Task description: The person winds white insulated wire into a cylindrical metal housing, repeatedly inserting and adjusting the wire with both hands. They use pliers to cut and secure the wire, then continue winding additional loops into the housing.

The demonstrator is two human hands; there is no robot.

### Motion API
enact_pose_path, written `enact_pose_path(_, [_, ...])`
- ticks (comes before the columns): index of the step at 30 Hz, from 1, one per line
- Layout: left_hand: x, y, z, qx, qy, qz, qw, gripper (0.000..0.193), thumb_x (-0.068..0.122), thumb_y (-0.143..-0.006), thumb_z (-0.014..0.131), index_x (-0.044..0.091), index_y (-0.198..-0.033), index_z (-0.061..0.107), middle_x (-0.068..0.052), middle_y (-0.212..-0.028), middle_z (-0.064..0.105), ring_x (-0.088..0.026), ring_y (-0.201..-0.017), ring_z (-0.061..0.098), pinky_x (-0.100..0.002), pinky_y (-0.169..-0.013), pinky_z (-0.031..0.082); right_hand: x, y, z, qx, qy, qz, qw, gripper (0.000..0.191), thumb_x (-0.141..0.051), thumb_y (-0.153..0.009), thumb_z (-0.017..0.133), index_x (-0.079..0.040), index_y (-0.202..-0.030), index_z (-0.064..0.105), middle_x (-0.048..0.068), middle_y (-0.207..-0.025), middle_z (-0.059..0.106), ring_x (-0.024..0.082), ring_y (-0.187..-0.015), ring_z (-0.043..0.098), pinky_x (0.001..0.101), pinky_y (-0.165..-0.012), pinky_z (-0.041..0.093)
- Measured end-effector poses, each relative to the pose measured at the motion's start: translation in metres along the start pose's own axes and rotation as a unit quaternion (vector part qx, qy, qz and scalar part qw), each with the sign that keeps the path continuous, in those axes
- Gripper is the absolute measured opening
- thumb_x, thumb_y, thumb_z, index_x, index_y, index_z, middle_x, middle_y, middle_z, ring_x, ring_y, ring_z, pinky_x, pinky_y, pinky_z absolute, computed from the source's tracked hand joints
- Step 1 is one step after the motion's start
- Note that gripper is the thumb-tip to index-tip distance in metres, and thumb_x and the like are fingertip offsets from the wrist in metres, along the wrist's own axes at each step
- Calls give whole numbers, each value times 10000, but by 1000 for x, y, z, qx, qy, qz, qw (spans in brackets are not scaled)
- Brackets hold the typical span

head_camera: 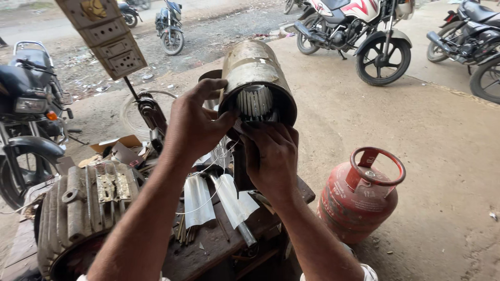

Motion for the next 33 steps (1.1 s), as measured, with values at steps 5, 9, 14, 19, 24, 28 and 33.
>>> enact_pose_path(5, [1, -7, 0, 23, -80, 21, 996, 592, 177, -749, 853, 118, -1299, 642, -160, -1126, 746, -222, -796, 764, -356, -694, 614, -2, -1, 2, -11, 4, 2, 1000, 214, -58, -904, 719, -63, -1117, 740, 96, -1106, 758, 294, -1083, 679, 435, -997, 456])
enact_pose_path(9, [-10, -17, 2, 19, -104, -17, 994, 570, 201, -759, 858, 118, -1284, 651, -164, -1070, 740, -243, -857, 750, -383, -709, 603, -3, -1, 3, -14, 7, 3, 1000, 217, -67, -915, 712, -67, -1130, 739, 87, -1102, 756, 284, -1080, 684, 445, -1005, 452])
enact_pose_path(14, [0, -24, 10, 56, -176, 105, 977, 518, 156, -761, 867, 25, -1209, 644, -215, -1028, 723, -323, -902, 735, -436, -754, 595, -3, 0, 3, -17, -1, -1, 1000, 239, -86, -934, 701, -71, -1171, 728, 89, -1134, 752, 291, -1086, 678, 444, -1002, 449])
enact_pose_path(19, [-7, -29, 17, 74, -215, 104, 968, 481, 95, -764, 847, 8, -1174, 611, -238, -1011, 703, -353, -890, 731, -453, -719, 606, -2, 4, 5, -16, 1, 2, 1000, 233, -86, -942, 699, -70, -1173, 724, 91, -1143, 750, 293, -1089, 677, 445, -1014, 442])
enact_pose_path(24, [-11, -28, 23, 106, -263, 106, 953, 446, 102, -786, 855, 22, -1140, 596, -219, -974, 704, -348, -863, 734, -463, -681, 606, -3, 7, 9, -20, 6, 1, 1000, 217, -87, -950, 690, -64, -1164, 717, 94, -1153, 749, 297, -1096, 676, 454, -1038, 440])
enact_pose_path(28, [-12, -20, 26, 136, -257, 100, 952, 416, 123, -824, 840, 26, -1150, 600, -217, -1021, 700, -341, -856, 733, -444, -668, 615, -10, 8, 7, -27, 11, -5, 1000, 278, -98, -923, 689, -46, -1196, 695, 128, -1171, 731, 330, -1125, 658, 482, -1059, 423])
enact_pose_path(33, [-7, -14, 18, 155, -232, 124, 952, 415, 235, -852, 854, 49, -1141, 621, -188, -1051, 723, -310, -870, 739, -445, -699, 607, -18, 12, -9, -26, -30, 6, 999, 382, -101, -905, 716, 2, -1264, 638, 213, -1260, 685, 387, -1226, 607, 499, -1086, 427])
Point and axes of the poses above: each hand's wrist, its own y-axis away from the middle knuckle, its own z-axis out of the palm, x = y × z, the point moved 7 cm from there along -y, towards the middle knuckle
